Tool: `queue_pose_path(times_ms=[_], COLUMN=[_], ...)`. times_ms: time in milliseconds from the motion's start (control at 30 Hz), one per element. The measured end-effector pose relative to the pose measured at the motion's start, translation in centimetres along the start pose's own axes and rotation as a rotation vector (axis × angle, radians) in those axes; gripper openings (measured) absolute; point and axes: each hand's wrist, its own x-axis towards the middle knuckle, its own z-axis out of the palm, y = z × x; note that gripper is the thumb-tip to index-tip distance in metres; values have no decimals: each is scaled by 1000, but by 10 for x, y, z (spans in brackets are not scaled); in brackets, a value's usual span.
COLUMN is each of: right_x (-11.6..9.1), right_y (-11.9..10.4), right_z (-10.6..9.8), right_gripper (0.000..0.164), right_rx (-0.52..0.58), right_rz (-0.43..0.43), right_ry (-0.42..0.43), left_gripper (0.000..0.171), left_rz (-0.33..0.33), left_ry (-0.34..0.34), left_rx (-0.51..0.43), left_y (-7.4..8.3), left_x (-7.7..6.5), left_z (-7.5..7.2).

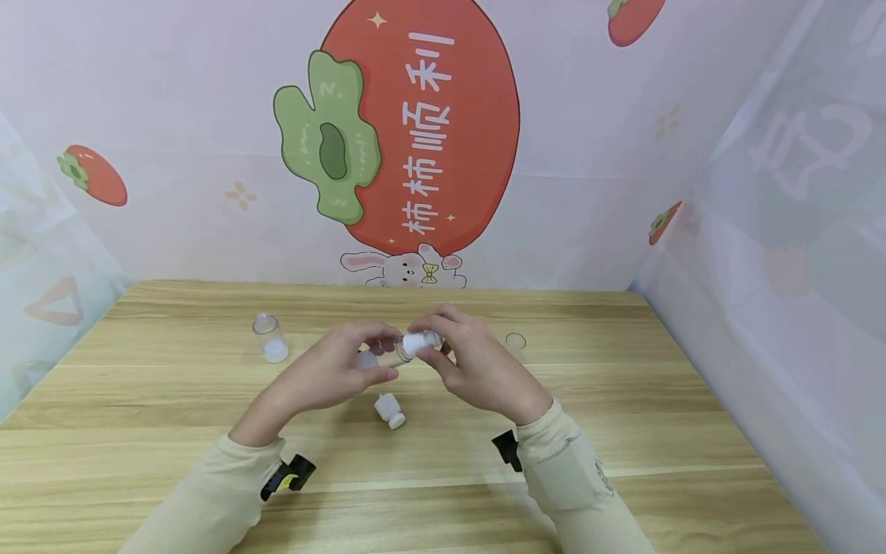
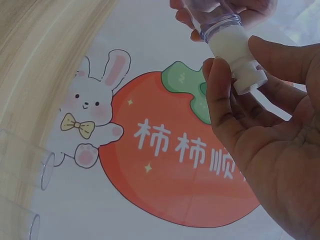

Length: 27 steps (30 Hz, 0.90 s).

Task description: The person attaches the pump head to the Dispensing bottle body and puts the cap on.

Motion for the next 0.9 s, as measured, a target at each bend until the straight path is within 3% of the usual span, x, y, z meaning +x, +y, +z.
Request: queue_pose_path(times_ms=[400, 900], right_x=[-1, 2], right_y=[1, -2], right_z=[2, 3], right_gripper=[21, 11], right_rx=[-52, -67], right_rz=[43, 107], right_ry=[2, 34], left_gripper=[34, 34], left_rz=[43, 85], left_ry=[94, 139], left_rx=[91, 99], left_y=[4, 6], left_x=[-1, -2], left_z=[4, 5])
